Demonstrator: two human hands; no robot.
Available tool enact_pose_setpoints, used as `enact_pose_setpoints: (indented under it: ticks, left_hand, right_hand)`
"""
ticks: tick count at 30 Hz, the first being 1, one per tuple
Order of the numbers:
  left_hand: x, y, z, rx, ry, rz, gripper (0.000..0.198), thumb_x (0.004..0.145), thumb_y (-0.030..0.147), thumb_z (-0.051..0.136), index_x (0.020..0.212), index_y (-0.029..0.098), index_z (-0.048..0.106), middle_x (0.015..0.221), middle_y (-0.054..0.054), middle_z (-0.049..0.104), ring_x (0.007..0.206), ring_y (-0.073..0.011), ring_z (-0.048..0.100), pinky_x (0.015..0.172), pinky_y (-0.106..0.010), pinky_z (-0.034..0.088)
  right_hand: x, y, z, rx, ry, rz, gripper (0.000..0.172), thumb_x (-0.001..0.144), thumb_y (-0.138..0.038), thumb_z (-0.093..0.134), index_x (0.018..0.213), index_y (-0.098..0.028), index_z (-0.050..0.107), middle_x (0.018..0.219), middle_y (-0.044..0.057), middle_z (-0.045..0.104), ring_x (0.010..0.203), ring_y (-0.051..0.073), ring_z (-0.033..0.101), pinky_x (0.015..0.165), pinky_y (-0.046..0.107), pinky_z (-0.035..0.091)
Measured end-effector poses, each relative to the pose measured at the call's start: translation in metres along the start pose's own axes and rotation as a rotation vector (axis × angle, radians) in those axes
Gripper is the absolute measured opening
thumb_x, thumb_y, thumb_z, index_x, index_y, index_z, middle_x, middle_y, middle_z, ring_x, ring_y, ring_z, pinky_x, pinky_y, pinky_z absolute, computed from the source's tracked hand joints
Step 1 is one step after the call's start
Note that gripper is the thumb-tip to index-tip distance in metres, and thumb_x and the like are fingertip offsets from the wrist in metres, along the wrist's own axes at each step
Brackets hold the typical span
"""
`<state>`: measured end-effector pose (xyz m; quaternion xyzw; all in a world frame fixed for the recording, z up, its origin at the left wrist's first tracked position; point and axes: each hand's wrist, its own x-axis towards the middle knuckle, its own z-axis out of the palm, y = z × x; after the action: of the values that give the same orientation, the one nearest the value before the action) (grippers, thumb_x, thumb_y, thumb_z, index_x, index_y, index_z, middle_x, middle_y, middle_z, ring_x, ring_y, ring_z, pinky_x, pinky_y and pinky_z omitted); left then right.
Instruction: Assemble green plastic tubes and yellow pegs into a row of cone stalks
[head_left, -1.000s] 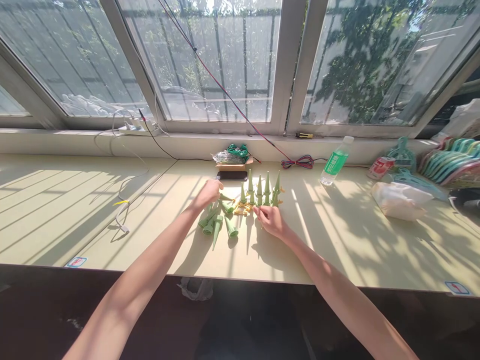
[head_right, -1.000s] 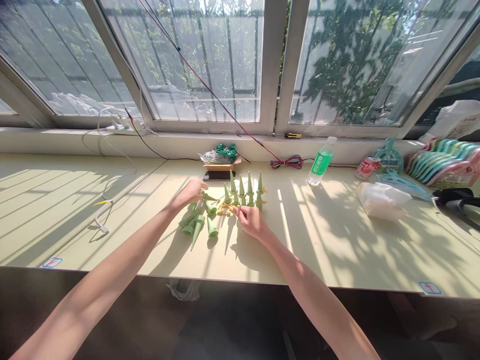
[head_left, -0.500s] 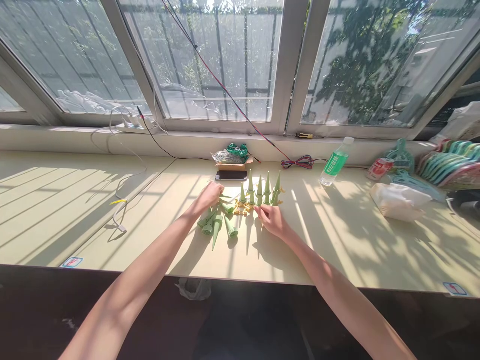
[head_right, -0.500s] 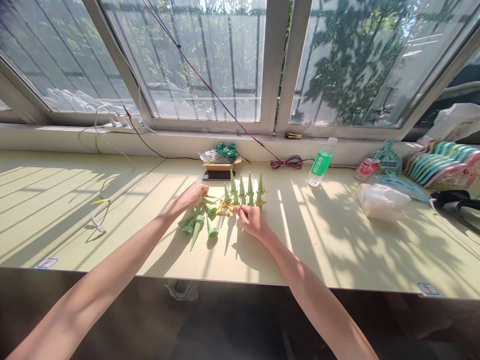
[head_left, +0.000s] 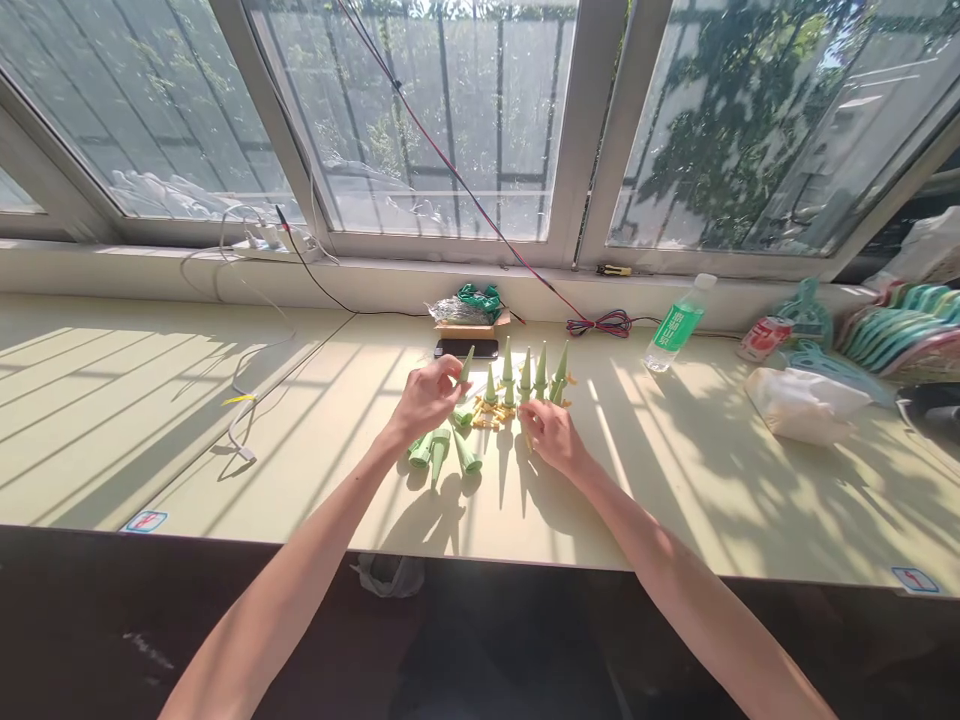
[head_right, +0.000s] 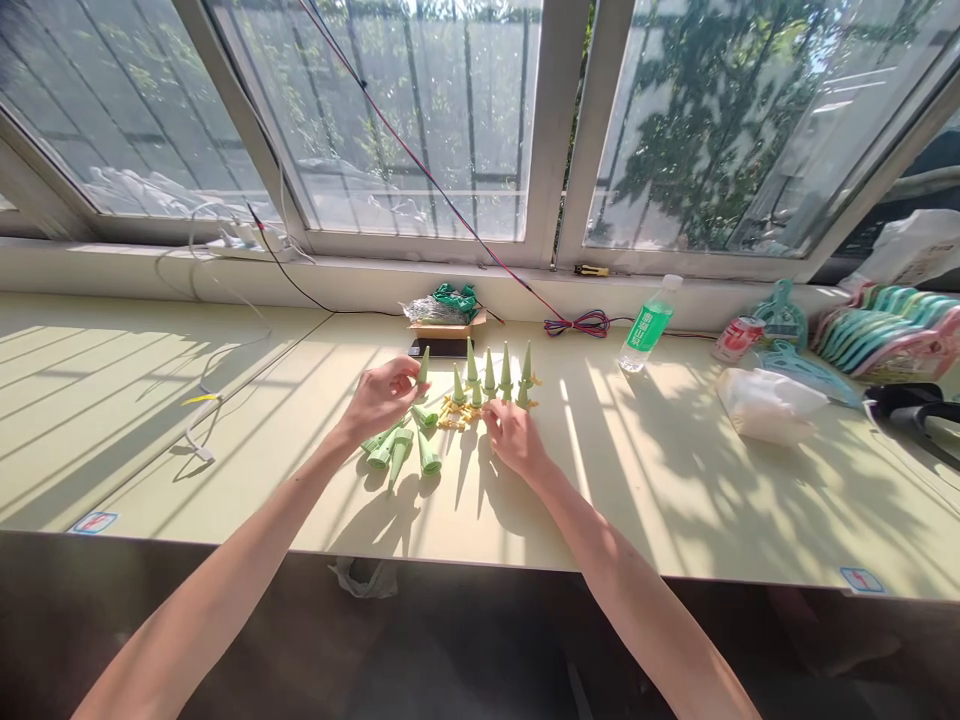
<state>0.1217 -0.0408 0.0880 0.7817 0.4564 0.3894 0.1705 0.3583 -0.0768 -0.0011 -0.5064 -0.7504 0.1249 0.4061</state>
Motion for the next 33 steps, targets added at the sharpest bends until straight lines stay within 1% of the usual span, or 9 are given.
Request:
enact_pose_setpoints:
  ticks: [2, 4, 7, 10, 18, 22, 26, 30, 33]
  left_hand:
    - [-0.012, 0.008, 0.014, -0.184, -0.052, -0.026, 0.018, 0.083, 0.035, 0.065, 0.087, 0.018, 0.060, 0.076, -0.002, 0.065, 0.061, -0.0135, 0.058, 0.058, -0.025, 0.047]
    - [-0.022, 0.010, 0.029, -0.290, -0.074, -0.060, 0.021, 0.082, 0.037, 0.066, 0.087, 0.018, 0.058, 0.079, -0.003, 0.066, 0.063, -0.0130, 0.058, 0.060, -0.024, 0.048]
    - [-0.033, 0.007, 0.047, -0.328, -0.105, -0.022, 0.018, 0.084, 0.036, 0.064, 0.085, 0.019, 0.056, 0.075, -0.001, 0.063, 0.062, -0.0119, 0.056, 0.062, -0.025, 0.049]
    - [-0.040, 0.004, 0.057, -0.333, -0.100, 0.022, 0.014, 0.087, 0.033, 0.061, 0.086, 0.019, 0.057, 0.072, 0.000, 0.061, 0.060, -0.0120, 0.056, 0.059, -0.025, 0.047]
    - [-0.049, 0.003, 0.062, -0.220, -0.065, 0.193, 0.002, 0.087, 0.021, 0.057, 0.086, 0.020, 0.056, 0.069, 0.002, 0.058, 0.059, -0.0113, 0.055, 0.061, -0.025, 0.047]
    - [-0.051, -0.003, 0.064, -0.209, -0.082, 0.201, 0.006, 0.090, 0.023, 0.056, 0.085, 0.020, 0.055, 0.071, 0.000, 0.062, 0.063, -0.0132, 0.059, 0.064, -0.026, 0.049]
    - [-0.052, -0.005, 0.064, -0.240, -0.118, 0.192, 0.006, 0.091, 0.022, 0.055, 0.086, 0.019, 0.056, 0.071, 0.000, 0.064, 0.063, -0.0135, 0.061, 0.064, -0.026, 0.049]
    - [-0.052, -0.005, 0.063, -0.237, -0.129, 0.159, 0.009, 0.091, 0.023, 0.055, 0.083, 0.019, 0.055, 0.069, 0.000, 0.064, 0.063, -0.0139, 0.062, 0.063, -0.026, 0.048]
    - [-0.051, -0.007, 0.063, -0.219, -0.125, 0.145, 0.011, 0.092, 0.024, 0.055, 0.083, 0.019, 0.055, 0.072, -0.001, 0.066, 0.065, -0.0152, 0.064, 0.064, -0.027, 0.048]
  right_hand:
    - [0.000, -0.003, 0.004, -0.131, -0.055, -0.013, 0.027, 0.098, -0.022, 0.043, 0.109, -0.019, 0.067, 0.095, 0.007, 0.066, 0.071, 0.016, 0.056, 0.066, 0.028, 0.043]
    - [0.000, -0.008, 0.009, -0.280, -0.114, -0.019, 0.030, 0.099, -0.021, 0.043, 0.115, -0.020, 0.068, 0.101, 0.009, 0.065, 0.075, 0.018, 0.058, 0.063, 0.028, 0.042]
    - [-0.001, -0.012, 0.016, -0.426, -0.149, -0.073, 0.034, 0.100, -0.018, 0.041, 0.122, -0.021, 0.067, 0.107, 0.011, 0.064, 0.086, 0.021, 0.058, 0.071, 0.029, 0.044]
    - [-0.002, -0.013, 0.018, -0.479, -0.140, -0.139, 0.037, 0.100, -0.015, 0.038, 0.124, -0.022, 0.066, 0.108, 0.011, 0.063, 0.094, 0.023, 0.056, 0.079, 0.032, 0.045]
    - [-0.004, -0.015, 0.014, -0.495, -0.140, -0.192, 0.034, 0.099, -0.013, 0.037, 0.114, -0.019, 0.068, 0.101, 0.010, 0.060, 0.089, 0.022, 0.054, 0.080, 0.031, 0.045]
    - [-0.006, -0.011, 0.017, -0.531, -0.139, -0.161, 0.033, 0.100, -0.014, 0.038, 0.107, -0.020, 0.069, 0.099, 0.010, 0.060, 0.088, 0.021, 0.056, 0.079, 0.030, 0.045]
    - [-0.006, -0.008, 0.019, -0.509, -0.153, -0.100, 0.026, 0.100, -0.018, 0.044, 0.101, -0.019, 0.070, 0.100, 0.009, 0.060, 0.088, 0.021, 0.057, 0.077, 0.029, 0.046]
    - [-0.006, -0.007, 0.018, -0.482, -0.167, -0.075, 0.021, 0.099, -0.017, 0.047, 0.096, -0.018, 0.068, 0.098, 0.009, 0.060, 0.087, 0.021, 0.058, 0.077, 0.029, 0.047]
    - [-0.007, -0.006, 0.017, -0.466, -0.146, -0.077, 0.021, 0.099, -0.017, 0.045, 0.094, -0.018, 0.065, 0.096, 0.009, 0.058, 0.087, 0.021, 0.058, 0.077, 0.031, 0.048]
